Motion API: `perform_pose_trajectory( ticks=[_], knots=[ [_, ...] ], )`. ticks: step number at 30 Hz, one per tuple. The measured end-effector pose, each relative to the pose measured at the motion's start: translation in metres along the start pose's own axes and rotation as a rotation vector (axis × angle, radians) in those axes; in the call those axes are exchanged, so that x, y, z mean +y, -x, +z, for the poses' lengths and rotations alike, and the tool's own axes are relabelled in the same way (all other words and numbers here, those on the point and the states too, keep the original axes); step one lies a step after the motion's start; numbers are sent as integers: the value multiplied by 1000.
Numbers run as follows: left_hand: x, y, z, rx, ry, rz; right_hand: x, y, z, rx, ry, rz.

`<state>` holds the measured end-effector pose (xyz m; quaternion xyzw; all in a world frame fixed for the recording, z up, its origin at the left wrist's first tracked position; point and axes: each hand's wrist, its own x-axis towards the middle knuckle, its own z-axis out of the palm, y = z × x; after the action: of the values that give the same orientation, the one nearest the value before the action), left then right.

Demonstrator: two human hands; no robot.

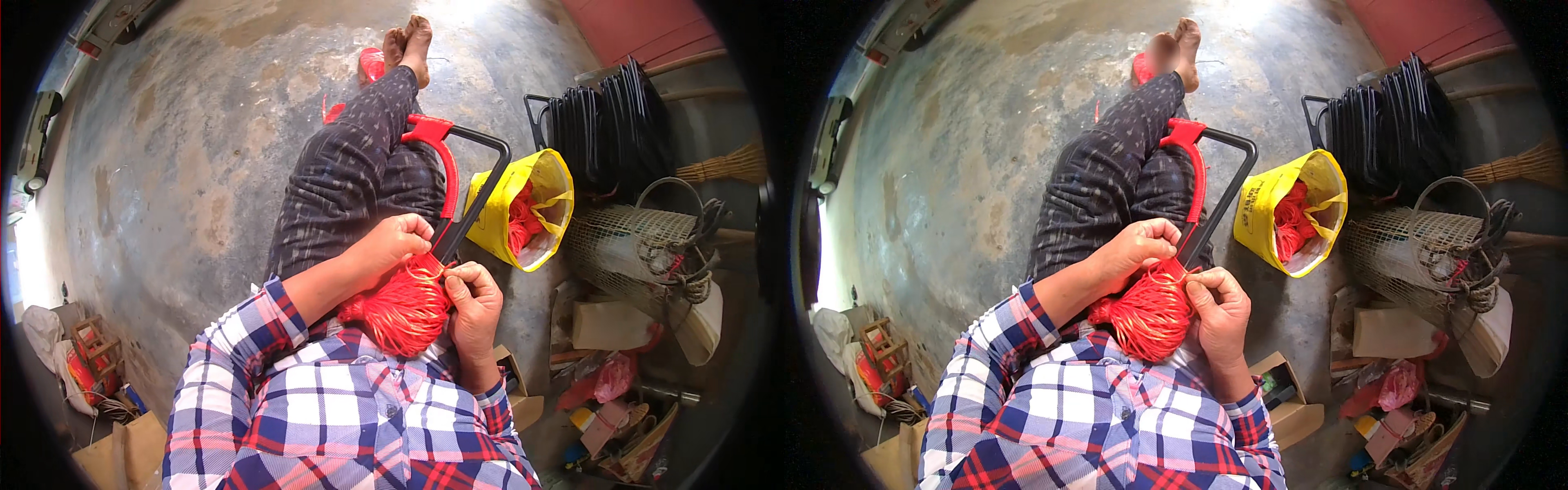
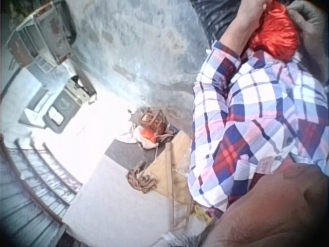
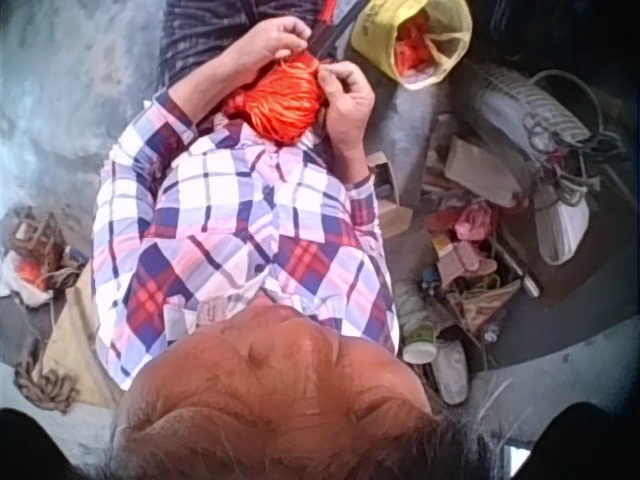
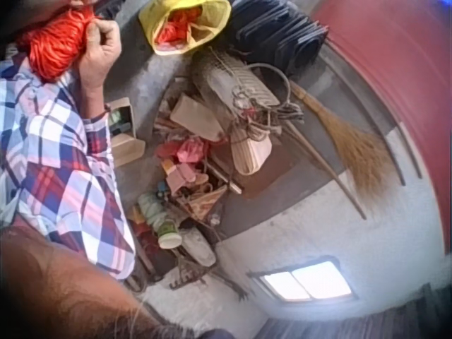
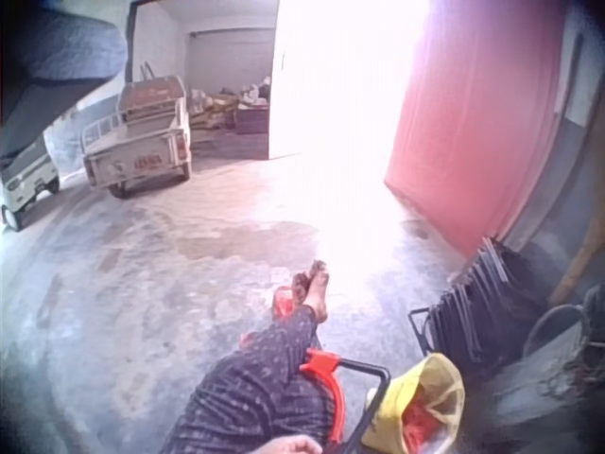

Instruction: Wrapping a red plastic frame with red nylon rope by hand.

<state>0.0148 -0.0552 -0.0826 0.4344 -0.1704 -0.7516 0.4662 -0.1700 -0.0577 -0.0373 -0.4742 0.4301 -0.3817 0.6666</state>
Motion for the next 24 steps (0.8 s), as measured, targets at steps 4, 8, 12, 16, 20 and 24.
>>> perform_pose_trajectory(
  ticks=[4,8,12,16,20,24],
  knots=[
    [-4,1,-1,13,6,20,-10,-2,-8,69,-145,-11],
    [-6,1,-1,28,-22,13,-15,-10,-11,62,163,90],
    [-7,0,-1,38,-68,61,-8,-14,-2,-108,528,-40],
    [-9,0,-1,22,-16,87,-4,-17,0,-98,291,83],
    [-10,1,-1,71,-30,71,-2,-13,-3,-126,283,58],
    [-6,5,0,75,11,32,0,-7,-1,-99,237,64]
  ],
)
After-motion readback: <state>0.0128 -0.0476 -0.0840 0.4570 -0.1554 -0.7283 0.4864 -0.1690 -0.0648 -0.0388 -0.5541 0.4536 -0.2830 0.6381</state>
